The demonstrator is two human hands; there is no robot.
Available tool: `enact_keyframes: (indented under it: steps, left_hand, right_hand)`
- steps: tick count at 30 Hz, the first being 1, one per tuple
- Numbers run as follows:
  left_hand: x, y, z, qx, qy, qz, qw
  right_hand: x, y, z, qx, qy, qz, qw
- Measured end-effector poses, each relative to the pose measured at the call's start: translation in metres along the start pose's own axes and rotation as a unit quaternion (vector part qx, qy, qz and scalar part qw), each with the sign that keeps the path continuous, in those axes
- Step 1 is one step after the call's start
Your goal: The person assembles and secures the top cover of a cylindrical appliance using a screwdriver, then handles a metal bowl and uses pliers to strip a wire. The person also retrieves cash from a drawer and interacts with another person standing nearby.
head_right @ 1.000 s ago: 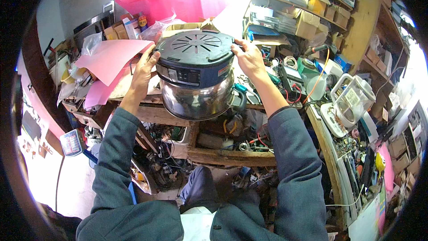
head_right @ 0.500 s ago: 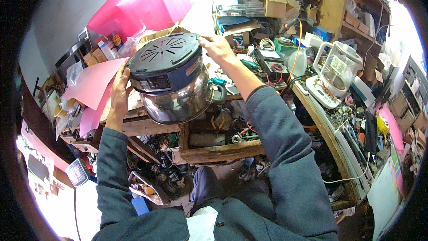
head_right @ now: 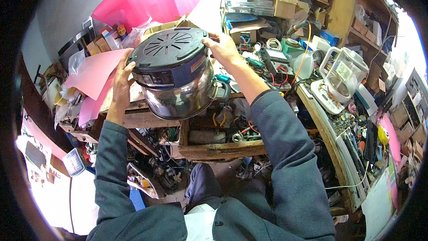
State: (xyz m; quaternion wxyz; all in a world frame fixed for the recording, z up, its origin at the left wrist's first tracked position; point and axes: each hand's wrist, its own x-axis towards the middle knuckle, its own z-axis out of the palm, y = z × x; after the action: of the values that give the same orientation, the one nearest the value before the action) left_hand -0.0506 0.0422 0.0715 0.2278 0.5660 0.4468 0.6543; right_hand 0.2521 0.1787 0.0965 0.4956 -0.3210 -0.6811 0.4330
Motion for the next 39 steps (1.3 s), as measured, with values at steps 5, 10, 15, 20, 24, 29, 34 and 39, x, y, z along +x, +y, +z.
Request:
enact_keyframes:
  steps: [5, 10, 15, 20, 24, 29, 34, 39]
  left_hand:
    - [0.000, 0.001, -0.001, 0.004, -0.021, -0.027, 0.999]
    - [0.005, -0.014, -0.007, 0.134, -0.020, 0.065, 0.989]
    - [0.005, -0.011, -0.005, 0.217, 0.017, 0.129, 0.968]
    - [-0.004, 0.020, 0.012, 0.239, -0.037, 0.257, 0.936]
    - [-0.011, 0.038, 0.033, 0.295, -0.089, 0.291, 0.906]
    - [-0.014, 0.043, 0.047, 0.405, -0.054, 0.349, 0.843]
    - [-0.005, 0.043, 0.051, 0.343, -0.074, 0.336, 0.874]
    - [-0.006, 0.045, 0.042, 0.350, -0.102, 0.294, 0.884]
  right_hand:
    - [0.008, 0.018, -0.018, 0.033, 0.058, -0.007, 0.998]
    - [0.000, 0.085, -0.034, -0.482, 0.002, -0.052, 0.874]
    - [-0.022, 0.101, -0.018, -0.561, -0.028, 0.046, 0.826]
    - [-0.023, 0.099, -0.020, -0.551, 0.010, 0.032, 0.834]
    - [-0.011, 0.104, -0.031, -0.471, 0.132, -0.020, 0.872]
    - [0.005, 0.053, -0.039, -0.295, 0.226, -0.101, 0.923]
    - [0.004, -0.029, -0.041, -0.151, 0.198, -0.144, 0.958]
    - [-0.019, -0.089, 0.007, -0.073, 0.021, -0.203, 0.976]
